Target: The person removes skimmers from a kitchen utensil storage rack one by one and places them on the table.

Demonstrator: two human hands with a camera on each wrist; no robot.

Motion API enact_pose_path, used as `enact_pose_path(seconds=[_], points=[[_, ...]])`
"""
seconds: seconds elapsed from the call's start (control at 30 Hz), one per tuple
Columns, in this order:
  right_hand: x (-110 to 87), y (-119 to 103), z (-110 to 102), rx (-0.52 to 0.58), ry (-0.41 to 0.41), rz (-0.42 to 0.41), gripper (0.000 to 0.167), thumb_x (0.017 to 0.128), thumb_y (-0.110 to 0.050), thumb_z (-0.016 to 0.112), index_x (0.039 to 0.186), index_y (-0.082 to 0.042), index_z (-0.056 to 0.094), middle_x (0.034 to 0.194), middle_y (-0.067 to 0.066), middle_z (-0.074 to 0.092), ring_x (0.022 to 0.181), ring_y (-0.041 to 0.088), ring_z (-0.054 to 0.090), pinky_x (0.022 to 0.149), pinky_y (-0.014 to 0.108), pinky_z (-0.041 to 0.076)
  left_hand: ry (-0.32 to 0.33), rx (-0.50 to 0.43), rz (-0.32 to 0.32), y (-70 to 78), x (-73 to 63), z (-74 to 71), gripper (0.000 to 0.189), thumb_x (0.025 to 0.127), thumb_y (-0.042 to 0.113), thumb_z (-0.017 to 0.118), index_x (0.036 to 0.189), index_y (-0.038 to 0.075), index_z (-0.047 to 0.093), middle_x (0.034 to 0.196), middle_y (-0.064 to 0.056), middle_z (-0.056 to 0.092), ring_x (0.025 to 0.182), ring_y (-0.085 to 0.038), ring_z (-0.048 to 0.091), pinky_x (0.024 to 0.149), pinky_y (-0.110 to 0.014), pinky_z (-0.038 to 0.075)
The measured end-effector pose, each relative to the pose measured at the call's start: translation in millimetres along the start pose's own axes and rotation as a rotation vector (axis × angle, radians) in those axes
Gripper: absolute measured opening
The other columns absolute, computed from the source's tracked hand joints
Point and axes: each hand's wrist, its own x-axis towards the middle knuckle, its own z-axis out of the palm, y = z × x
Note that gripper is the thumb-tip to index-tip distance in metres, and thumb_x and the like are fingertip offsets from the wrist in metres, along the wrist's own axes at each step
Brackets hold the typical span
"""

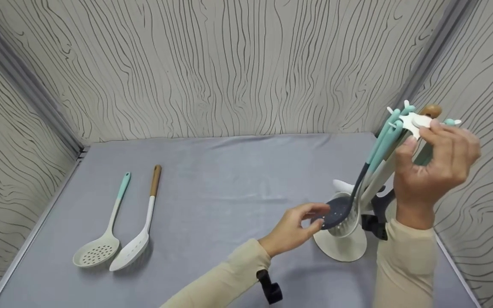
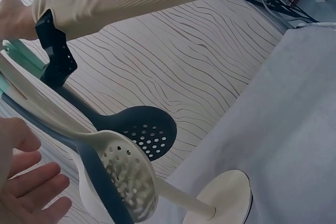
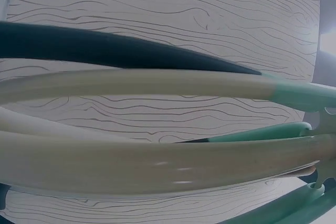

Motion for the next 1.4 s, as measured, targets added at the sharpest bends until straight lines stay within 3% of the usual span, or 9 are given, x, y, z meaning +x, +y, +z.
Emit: enact_pose_path(seconds=[0.2, 0.27, 0.37, 0.5, 0.6, 0.8, 1.03, 1.3, 1.4], points=[[-3.0, -9.0, 7.1, 0.042, 0.047, -0.023, 0.032, 0.086, -0.014, 0.047, 0.104, 0.009, 0.061, 0.12, 0.002, 0.064, 0.118, 0.018, 0.057, 0.111, 0.021, 0.04, 0.026, 0.084, -0.007, 2.7, 9.3, -0.3, 0.033, 0.096, 0.02, 0.056, 0.129, 0.018, 0.059, 0.128, 0.006, 0.064, 0.122, 0.001, 0.056, 0.101, -0.006, 0.04], [-3.7, -7.5, 8.1, 0.038, 0.053, -0.023, 0.031, 0.087, -0.013, 0.047, 0.103, 0.009, 0.062, 0.12, 0.0, 0.064, 0.117, 0.018, 0.058, 0.109, 0.02, 0.041, 0.029, 0.085, -0.006, 4.6, 12.2, 1.0, 0.033, 0.096, 0.02, 0.056, 0.129, 0.018, 0.06, 0.128, 0.007, 0.064, 0.122, 0.001, 0.056, 0.101, -0.006, 0.04], [-2.8, -1.6, 5.6, 0.019, 0.03, 0.006, 0.03, 0.088, -0.014, 0.046, 0.102, 0.004, 0.065, 0.116, -0.014, 0.062, 0.114, 0.004, 0.056, 0.107, 0.016, 0.04, 0.024, 0.094, 0.005, 8.4, 17.1, 4.8, 0.033, 0.096, 0.021, 0.057, 0.129, 0.018, 0.059, 0.128, 0.008, 0.064, 0.12, 0.003, 0.056, 0.099, -0.004, 0.039], [-0.7, 5.6, 2.2, -0.018, -0.017, 0.074, 0.028, 0.089, -0.02, 0.045, 0.107, -0.013, 0.067, 0.107, -0.035, 0.047, 0.107, -0.016, 0.046, 0.102, 0.008, 0.038, 0.008, 0.116, 0.01, 12.3, 25.0, 9.6, 0.034, 0.096, 0.022, 0.058, 0.13, 0.02, 0.058, 0.129, 0.01, 0.063, 0.119, 0.005, 0.055, 0.097, -0.001, 0.038], [-1.0, 7.0, 3.1, -0.025, -0.01, 0.091, 0.028, 0.089, -0.021, 0.046, 0.109, -0.014, 0.066, 0.108, -0.036, 0.046, 0.107, -0.017, 0.044, 0.103, 0.009, 0.037, -0.009, 0.157, -0.006, 13.2, 31.0, 11.3, 0.035, 0.096, 0.024, 0.058, 0.131, 0.022, 0.057, 0.131, 0.012, 0.062, 0.121, 0.005, 0.054, 0.097, -0.001, 0.038], [-1.5, 4.1, 4.9, 0.01, 0.052, 0.073, 0.032, 0.087, -0.018, 0.048, 0.106, 0.0, 0.067, 0.113, -0.028, 0.054, 0.107, -0.013, 0.047, 0.106, 0.015, 0.039, -0.032, 0.255, 0.004, 16.0, 40.8, 12.6, 0.044, 0.097, 0.029, 0.056, 0.14, 0.023, 0.048, 0.138, 0.014, 0.056, 0.127, 0.005, 0.05, 0.103, -0.003, 0.036], [-1.6, 0.2, 4.9, 0.019, 0.087, 0.084, 0.031, 0.086, -0.018, 0.049, 0.104, -0.001, 0.068, 0.115, -0.024, 0.058, 0.109, -0.011, 0.051, 0.106, 0.017, 0.04, -0.042, 0.248, 0.032, 22.5, 47.4, 16.1, 0.05, 0.098, 0.028, 0.055, 0.145, 0.019, 0.041, 0.141, 0.011, 0.054, 0.129, 0.005, 0.049, 0.105, -0.002, 0.034], [-2.1, -2.0, 7.3, 0.056, 0.091, 0.061, 0.031, 0.086, -0.016, 0.049, 0.102, 0.004, 0.067, 0.115, -0.024, 0.059, 0.117, 0.007, 0.056, 0.11, 0.021, 0.037, -0.069, 0.194, 0.026, 24.0, 49.7, 17.6, 0.049, 0.097, 0.025, 0.055, 0.144, 0.017, 0.043, 0.138, 0.011, 0.058, 0.123, 0.006, 0.053, 0.101, 0.0, 0.035], [-1.8, -0.1, 5.8, 0.04, 0.096, 0.08, 0.03, 0.086, -0.019, 0.05, 0.102, -0.001, 0.069, 0.114, -0.025, 0.059, 0.115, 0.002, 0.055, 0.109, 0.02, 0.038, -0.064, 0.187, 0.021, 24.4, 49.5, 17.3, 0.048, 0.097, 0.025, 0.055, 0.143, 0.017, 0.044, 0.135, 0.011, 0.06, 0.121, 0.006, 0.055, 0.1, 0.001, 0.035]])
